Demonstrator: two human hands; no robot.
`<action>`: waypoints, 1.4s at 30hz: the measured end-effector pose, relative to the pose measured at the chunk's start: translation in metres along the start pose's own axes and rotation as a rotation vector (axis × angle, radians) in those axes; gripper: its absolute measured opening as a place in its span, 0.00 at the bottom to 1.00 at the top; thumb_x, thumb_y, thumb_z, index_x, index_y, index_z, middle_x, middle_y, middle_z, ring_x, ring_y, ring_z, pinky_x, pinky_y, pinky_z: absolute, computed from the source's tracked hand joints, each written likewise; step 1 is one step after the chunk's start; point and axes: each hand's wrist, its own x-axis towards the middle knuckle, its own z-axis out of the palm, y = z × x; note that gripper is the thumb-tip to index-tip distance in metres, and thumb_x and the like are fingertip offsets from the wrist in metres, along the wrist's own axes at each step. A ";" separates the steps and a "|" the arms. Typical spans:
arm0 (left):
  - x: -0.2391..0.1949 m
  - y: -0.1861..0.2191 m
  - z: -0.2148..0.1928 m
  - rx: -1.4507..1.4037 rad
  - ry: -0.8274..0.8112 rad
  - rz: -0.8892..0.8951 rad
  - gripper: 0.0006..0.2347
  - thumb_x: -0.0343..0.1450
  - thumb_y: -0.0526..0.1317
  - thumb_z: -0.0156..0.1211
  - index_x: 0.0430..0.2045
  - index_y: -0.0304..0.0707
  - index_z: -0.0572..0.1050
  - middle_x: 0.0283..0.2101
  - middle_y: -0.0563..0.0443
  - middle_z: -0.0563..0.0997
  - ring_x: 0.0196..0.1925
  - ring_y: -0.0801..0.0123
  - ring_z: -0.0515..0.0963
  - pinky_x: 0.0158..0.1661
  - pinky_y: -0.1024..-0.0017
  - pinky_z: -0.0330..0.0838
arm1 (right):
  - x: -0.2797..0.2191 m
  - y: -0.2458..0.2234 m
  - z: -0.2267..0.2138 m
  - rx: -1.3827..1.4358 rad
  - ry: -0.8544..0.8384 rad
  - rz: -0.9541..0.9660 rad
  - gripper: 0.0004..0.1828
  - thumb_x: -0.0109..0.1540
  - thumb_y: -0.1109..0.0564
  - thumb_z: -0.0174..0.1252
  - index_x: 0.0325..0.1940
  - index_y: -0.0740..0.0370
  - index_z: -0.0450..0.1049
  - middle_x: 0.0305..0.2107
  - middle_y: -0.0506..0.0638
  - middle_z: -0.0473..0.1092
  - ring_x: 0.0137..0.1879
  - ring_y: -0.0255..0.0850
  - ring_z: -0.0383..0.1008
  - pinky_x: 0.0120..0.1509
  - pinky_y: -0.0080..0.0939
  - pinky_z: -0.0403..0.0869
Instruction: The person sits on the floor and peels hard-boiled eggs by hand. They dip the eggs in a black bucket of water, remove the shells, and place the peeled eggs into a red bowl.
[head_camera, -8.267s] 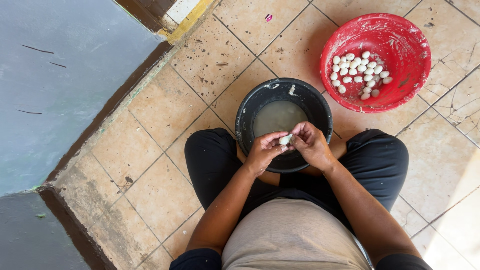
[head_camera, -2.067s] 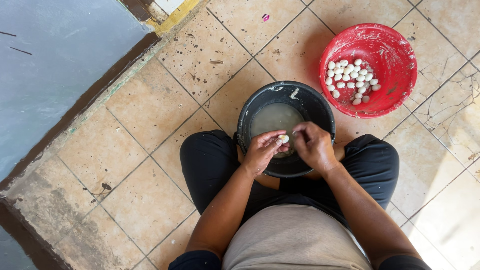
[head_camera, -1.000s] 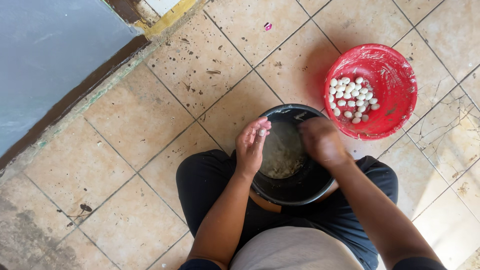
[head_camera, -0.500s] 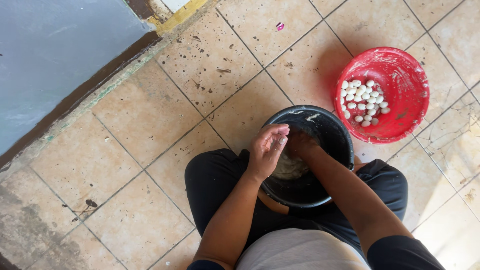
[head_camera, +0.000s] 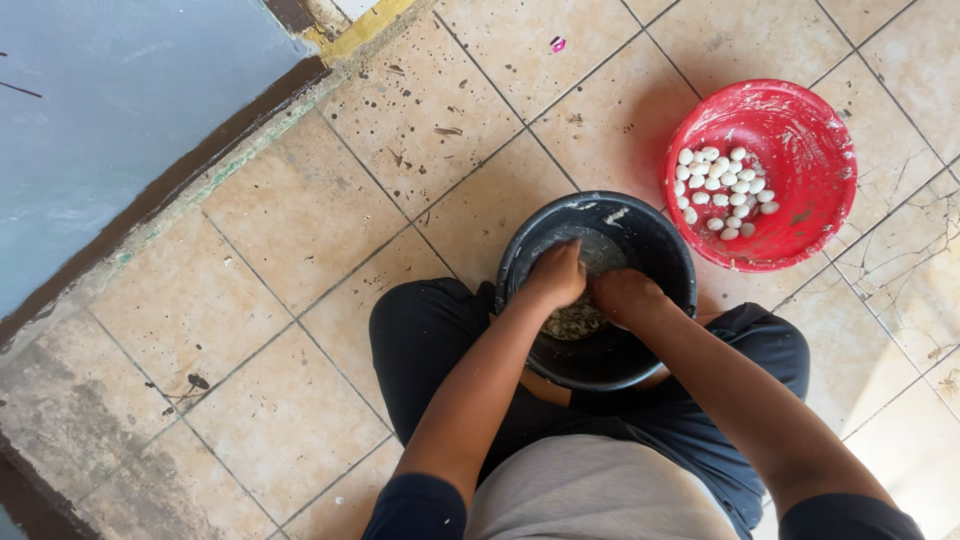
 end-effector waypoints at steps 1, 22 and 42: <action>0.011 -0.003 0.005 0.086 -0.080 -0.115 0.23 0.74 0.34 0.53 0.67 0.33 0.62 0.66 0.32 0.68 0.67 0.44 0.69 0.65 0.52 0.67 | -0.011 0.000 0.001 -0.001 0.077 -0.001 0.14 0.65 0.59 0.53 0.54 0.58 0.76 0.47 0.60 0.77 0.51 0.52 0.81 0.54 0.48 0.79; 0.060 -0.029 0.092 0.078 -0.067 -0.145 0.20 0.66 0.38 0.65 0.54 0.40 0.76 0.57 0.38 0.78 0.60 0.50 0.77 0.58 0.59 0.72 | -0.117 0.041 -0.023 0.982 0.758 -0.091 0.17 0.65 0.48 0.59 0.49 0.64 0.72 0.32 0.58 0.76 0.41 0.50 0.79 0.45 0.48 0.75; 0.024 -0.051 0.045 0.399 -0.541 -0.217 0.21 0.65 0.31 0.54 0.54 0.40 0.80 0.57 0.38 0.83 0.58 0.52 0.82 0.56 0.61 0.77 | -0.087 0.026 0.004 1.253 0.451 -0.040 0.19 0.66 0.49 0.55 0.58 0.61 0.68 0.38 0.56 0.74 0.39 0.43 0.79 0.46 0.42 0.77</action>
